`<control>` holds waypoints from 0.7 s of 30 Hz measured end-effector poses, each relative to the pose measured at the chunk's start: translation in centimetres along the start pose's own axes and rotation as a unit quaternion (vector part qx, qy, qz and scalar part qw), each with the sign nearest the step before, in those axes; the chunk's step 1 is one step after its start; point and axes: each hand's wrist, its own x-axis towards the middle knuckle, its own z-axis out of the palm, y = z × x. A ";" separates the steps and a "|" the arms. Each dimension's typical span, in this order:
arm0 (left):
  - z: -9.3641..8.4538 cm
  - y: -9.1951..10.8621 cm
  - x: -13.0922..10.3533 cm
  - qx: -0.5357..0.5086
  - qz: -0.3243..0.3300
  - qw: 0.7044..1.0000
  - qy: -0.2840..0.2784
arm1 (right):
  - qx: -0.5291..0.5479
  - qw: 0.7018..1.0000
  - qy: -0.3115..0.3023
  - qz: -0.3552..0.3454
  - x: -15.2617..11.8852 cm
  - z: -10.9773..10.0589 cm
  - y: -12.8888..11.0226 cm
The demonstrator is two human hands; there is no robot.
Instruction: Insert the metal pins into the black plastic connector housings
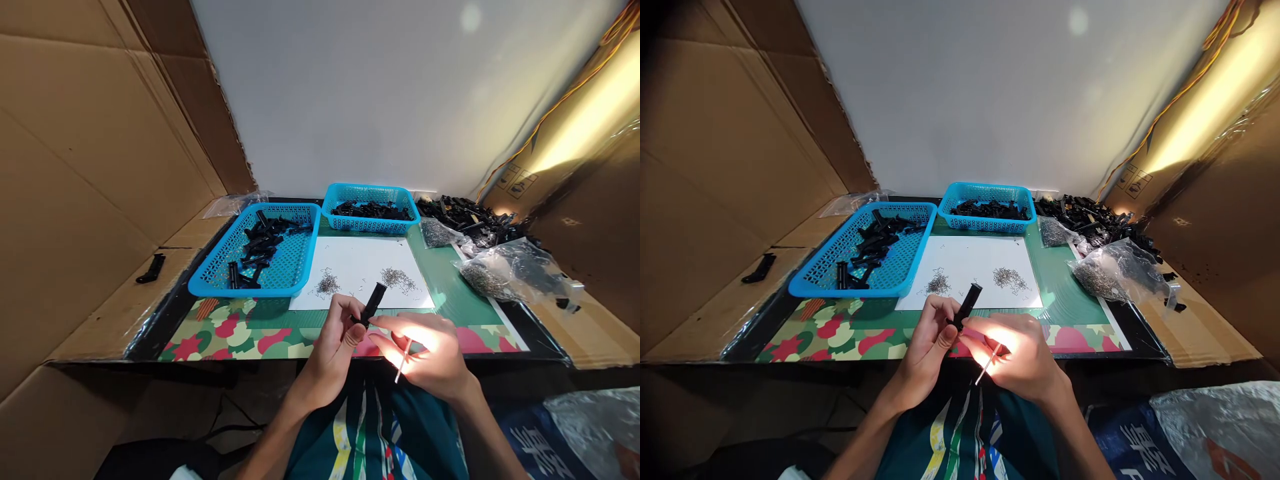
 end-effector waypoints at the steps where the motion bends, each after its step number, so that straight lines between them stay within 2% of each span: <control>1: 0.0 -0.1 0.0 0.012 0.004 1.000 0.003 | -0.007 1.000 -0.003 -0.009 0.1 0.0 -0.1; 5: 0.0 -0.4 -0.1 0.029 0.016 0.999 0.015 | -0.040 0.998 -0.030 -0.027 0.2 -0.2 -0.6; 7: 0.0 -0.5 -0.1 0.020 0.017 1.000 0.014 | -0.038 0.999 -0.019 -0.024 0.2 -0.3 -0.4; 10: 0.0 -0.2 -0.2 -0.018 -0.008 1.000 0.001 | -0.025 0.999 0.012 -0.030 0.1 -0.4 0.2; 14: -0.1 0.4 -0.1 -0.054 -0.055 0.997 -0.024 | -0.040 0.996 0.012 -0.074 0.3 -0.6 1.0; 19: 0.0 0.8 -0.1 0.007 -0.068 0.997 -0.019 | -0.047 0.996 -0.003 -0.071 1.0 -1.0 0.8; 21: 0.0 0.9 0.0 0.053 -0.053 0.997 -0.011 | -0.058 0.996 -0.016 -0.071 1.2 -1.2 0.8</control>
